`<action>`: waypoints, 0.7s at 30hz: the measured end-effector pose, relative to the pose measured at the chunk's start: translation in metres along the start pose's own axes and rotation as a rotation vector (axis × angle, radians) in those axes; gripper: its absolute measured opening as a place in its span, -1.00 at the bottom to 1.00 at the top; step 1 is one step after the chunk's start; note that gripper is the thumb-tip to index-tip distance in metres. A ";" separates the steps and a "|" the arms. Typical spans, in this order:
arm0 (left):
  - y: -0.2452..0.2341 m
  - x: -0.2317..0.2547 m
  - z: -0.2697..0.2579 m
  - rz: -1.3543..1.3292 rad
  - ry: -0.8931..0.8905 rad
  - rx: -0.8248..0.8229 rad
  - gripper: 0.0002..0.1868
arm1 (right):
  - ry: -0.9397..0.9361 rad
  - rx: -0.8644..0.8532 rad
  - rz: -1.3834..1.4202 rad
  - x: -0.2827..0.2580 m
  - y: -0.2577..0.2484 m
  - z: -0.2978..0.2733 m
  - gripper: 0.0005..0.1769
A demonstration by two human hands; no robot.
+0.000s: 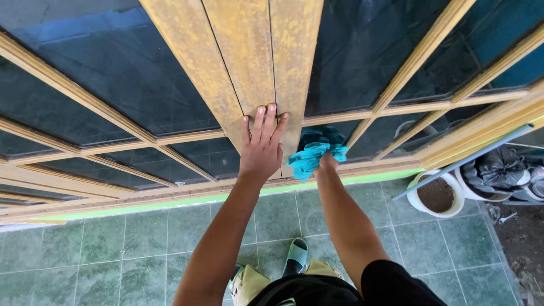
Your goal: Cleaning glass panes on a door and window using a cloth
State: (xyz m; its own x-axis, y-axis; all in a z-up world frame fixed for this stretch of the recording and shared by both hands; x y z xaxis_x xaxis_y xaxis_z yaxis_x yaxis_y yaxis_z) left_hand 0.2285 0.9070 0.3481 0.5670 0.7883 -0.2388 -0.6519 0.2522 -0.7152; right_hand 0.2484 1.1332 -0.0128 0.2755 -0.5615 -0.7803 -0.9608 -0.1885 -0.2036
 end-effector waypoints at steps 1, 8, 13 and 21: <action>-0.002 -0.001 0.003 0.013 -0.001 0.023 -0.06 | -0.062 -0.048 -0.207 0.006 0.004 0.025 -0.30; 0.009 -0.001 0.003 0.025 -0.014 0.081 -0.03 | -0.396 -0.177 0.438 -0.185 -0.076 -0.183 -0.17; 0.019 0.001 0.000 0.004 -0.017 0.086 -0.04 | -0.585 -0.034 0.275 -0.120 -0.047 -0.099 -0.18; 0.018 -0.001 -0.003 -0.036 -0.008 0.112 -0.07 | -0.201 -0.144 0.252 -0.071 -0.045 -0.061 -0.35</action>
State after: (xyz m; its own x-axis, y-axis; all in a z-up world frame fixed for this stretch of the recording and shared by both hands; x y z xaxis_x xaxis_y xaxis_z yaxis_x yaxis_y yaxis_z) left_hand 0.2175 0.9093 0.3338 0.5873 0.7820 -0.2088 -0.6834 0.3409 -0.6455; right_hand 0.2741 1.1328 0.0881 0.0050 -0.4373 -0.8993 -0.9794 -0.1839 0.0840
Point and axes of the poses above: each hand's wrist, its own z-axis towards the middle knuckle, its own y-axis out of the palm, x = y × z, the point moved 8 cm from there along z, towards the middle knuckle, and after that the axes turned 4 degrees about x, right-handed, at the moved point
